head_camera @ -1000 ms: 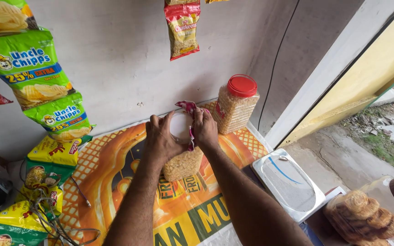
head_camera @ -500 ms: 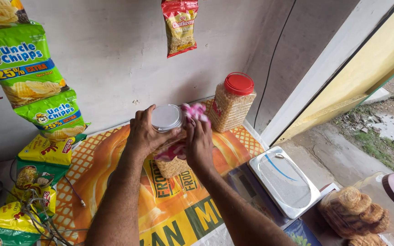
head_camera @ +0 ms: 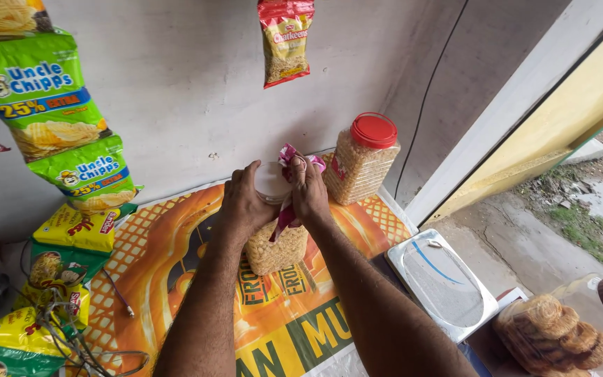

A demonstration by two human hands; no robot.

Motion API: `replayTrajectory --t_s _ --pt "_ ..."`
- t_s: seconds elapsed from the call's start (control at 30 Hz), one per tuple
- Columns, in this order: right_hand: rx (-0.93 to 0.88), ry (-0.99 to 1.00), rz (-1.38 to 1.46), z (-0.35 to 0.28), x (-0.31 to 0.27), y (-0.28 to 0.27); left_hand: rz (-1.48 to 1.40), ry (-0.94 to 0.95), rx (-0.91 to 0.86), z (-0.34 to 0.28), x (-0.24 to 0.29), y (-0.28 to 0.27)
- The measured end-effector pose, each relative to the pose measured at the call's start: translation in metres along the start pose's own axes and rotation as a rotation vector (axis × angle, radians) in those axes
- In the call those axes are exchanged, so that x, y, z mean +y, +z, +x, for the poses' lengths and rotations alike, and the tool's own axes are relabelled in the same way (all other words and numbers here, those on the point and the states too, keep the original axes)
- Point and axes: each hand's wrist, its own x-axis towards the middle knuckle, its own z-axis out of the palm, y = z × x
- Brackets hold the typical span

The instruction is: Wiping and cleaning snack jars with a cloth on a shop counter.

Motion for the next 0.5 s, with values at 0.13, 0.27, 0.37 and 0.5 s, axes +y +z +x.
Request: replayTrajectory --t_s 0.13,0.27,0.37,0.5 --pt "0.002 0.106 -0.126 -0.012 -0.005 0.001 0.026 0.07 0.026 0.012 -0.016 0.011" --pt "0.097 -0.019 -0.284 -0.039 -0.021 0.008 0.038 -0.031 0.027 0.013 -0.012 0.002" --pt "0.162 -0.088 -0.289 -0.058 -0.034 0.009 0.049 -0.042 0.069 0.014 -0.018 0.002" --pt "0.169 -0.202 -0.362 -0.071 -0.032 0.012 0.064 -0.066 0.071 0.02 -0.03 0.003"
